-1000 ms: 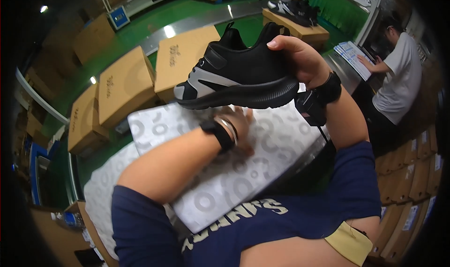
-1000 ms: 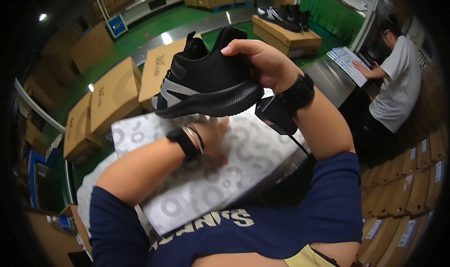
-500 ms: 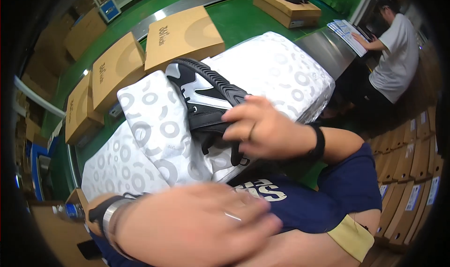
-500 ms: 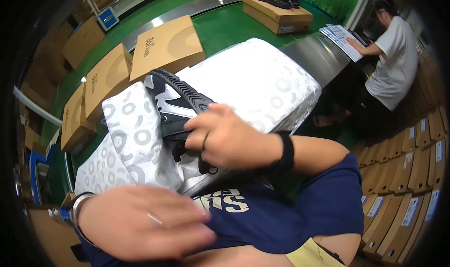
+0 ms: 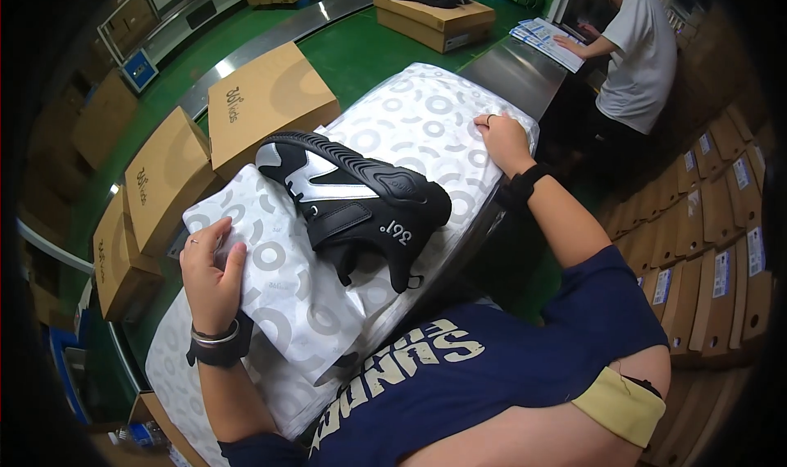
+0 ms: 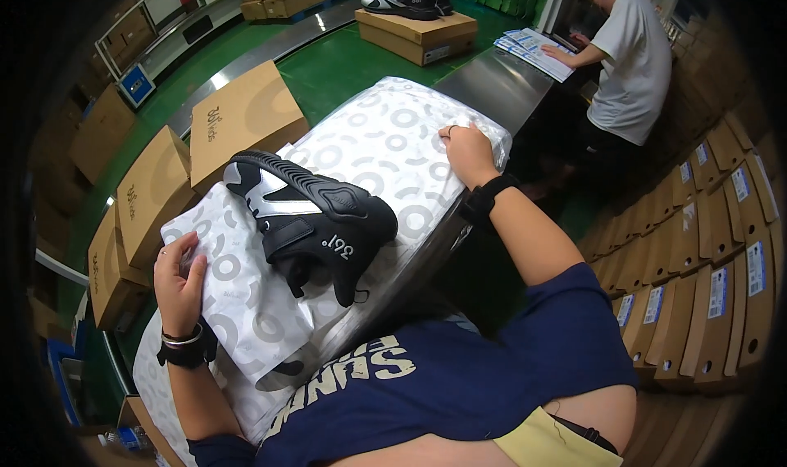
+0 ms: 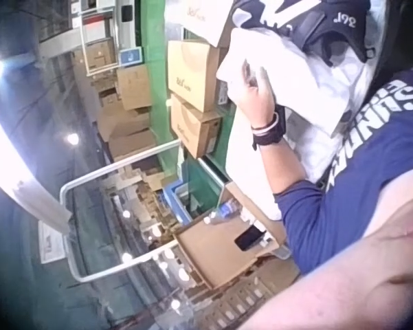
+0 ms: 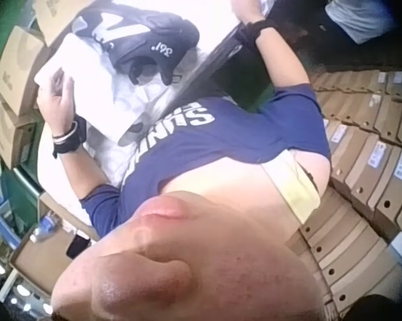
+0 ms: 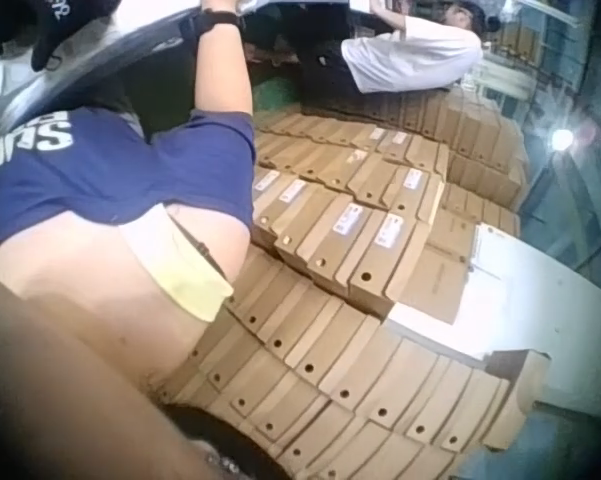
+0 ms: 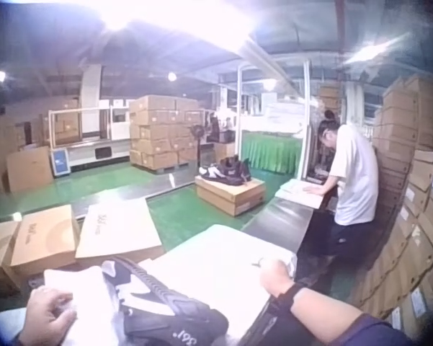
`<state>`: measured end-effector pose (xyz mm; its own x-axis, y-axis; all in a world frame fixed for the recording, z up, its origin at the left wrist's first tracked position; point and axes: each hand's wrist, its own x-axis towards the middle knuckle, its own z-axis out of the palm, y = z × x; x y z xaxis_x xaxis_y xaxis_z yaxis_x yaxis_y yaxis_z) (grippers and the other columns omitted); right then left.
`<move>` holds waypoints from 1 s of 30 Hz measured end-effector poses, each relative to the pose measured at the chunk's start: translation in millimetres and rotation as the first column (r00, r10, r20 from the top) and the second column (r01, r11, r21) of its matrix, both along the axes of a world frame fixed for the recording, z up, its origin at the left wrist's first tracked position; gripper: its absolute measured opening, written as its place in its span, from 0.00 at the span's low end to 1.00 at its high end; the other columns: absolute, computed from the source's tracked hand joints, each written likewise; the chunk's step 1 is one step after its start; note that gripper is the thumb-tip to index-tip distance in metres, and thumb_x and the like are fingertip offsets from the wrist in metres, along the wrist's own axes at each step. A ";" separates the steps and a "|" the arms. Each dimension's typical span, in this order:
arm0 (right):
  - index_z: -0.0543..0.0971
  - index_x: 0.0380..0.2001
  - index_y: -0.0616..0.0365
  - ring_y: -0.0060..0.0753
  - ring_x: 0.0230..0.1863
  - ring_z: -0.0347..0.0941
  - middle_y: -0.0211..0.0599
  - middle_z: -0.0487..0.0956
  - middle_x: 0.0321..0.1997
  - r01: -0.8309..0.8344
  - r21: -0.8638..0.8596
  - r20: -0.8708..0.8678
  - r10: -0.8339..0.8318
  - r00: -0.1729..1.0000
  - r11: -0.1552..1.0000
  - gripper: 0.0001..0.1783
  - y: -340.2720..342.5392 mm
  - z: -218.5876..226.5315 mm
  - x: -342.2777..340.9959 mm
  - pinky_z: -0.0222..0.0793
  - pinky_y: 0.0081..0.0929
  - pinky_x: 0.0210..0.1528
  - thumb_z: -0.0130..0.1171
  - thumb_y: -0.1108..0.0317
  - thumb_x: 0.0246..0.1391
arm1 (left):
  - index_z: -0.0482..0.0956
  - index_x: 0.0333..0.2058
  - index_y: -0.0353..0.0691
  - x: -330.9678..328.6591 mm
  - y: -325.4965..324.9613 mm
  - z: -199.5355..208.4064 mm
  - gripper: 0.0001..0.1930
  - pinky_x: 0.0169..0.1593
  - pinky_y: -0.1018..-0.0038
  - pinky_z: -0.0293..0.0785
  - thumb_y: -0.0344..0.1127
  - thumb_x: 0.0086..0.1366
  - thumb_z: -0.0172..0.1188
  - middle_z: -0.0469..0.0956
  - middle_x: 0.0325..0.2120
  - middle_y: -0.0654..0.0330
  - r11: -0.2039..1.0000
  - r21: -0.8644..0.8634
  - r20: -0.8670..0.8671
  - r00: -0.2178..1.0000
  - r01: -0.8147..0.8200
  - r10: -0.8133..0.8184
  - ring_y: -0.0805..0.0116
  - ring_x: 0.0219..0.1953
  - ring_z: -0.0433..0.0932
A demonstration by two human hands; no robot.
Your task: The recorder is packing shoes into boxes on a conveyor belt in a manufacturing facility.
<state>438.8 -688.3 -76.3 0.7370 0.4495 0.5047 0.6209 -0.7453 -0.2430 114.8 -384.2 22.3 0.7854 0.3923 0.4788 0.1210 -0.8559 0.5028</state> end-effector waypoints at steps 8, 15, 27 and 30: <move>0.76 0.29 0.58 0.44 0.27 0.73 0.47 0.76 0.23 -0.161 -0.156 0.029 0.168 0.985 0.974 0.10 10.9 46.9 0.1 0.67 0.35 0.33 0.48 0.75 0.40 | 0.73 0.38 0.35 2.7 -1.5 0.7 0.16 0.43 0.69 0.62 0.33 0.49 0.57 0.74 0.33 0.54 0.997 0.077 -0.021 1.000 0.009 -0.007 0.58 0.37 0.70; 0.73 0.26 0.54 0.27 0.23 0.68 0.28 0.67 0.18 -0.651 -0.475 0.518 0.786 0.336 0.592 0.08 64.9 176.9 -166.4 0.67 0.31 0.40 0.53 0.72 0.36 | 0.50 0.57 0.35 5.3 -11.5 51.0 0.36 0.50 0.69 0.60 0.46 0.55 0.54 0.63 0.49 0.48 0.721 -0.661 0.110 0.978 0.207 -0.179 0.60 0.48 0.65; 0.71 0.39 0.62 0.42 0.42 0.69 0.50 0.70 0.42 -0.686 -0.086 -0.093 0.680 0.727 0.722 0.23 204.4 108.6 -10.2 0.65 0.30 0.44 0.59 0.58 0.43 | 0.58 0.53 0.38 28.6 25.3 41.1 0.32 0.34 0.68 0.69 0.24 0.47 0.56 0.72 0.33 0.49 0.943 0.133 -0.170 0.930 -0.306 0.326 0.54 0.28 0.73; 0.63 0.51 0.55 0.52 0.43 0.68 0.54 0.69 0.43 -0.636 -0.381 -0.117 0.647 0.753 0.671 0.27 262.1 63.9 -2.9 0.66 0.41 0.41 0.50 0.57 0.47 | 0.59 0.53 0.41 35.2 20.2 18.9 0.30 0.45 0.67 0.65 0.28 0.49 0.55 0.70 0.36 0.44 0.914 0.320 -0.272 0.899 -0.251 0.343 0.50 0.42 0.69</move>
<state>435.9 -426.2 -12.4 0.1846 0.9611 0.2053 0.9824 -0.1863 -0.0113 150.0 -364.0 41.2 0.7794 0.5223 0.3461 0.5039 -0.8508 0.1493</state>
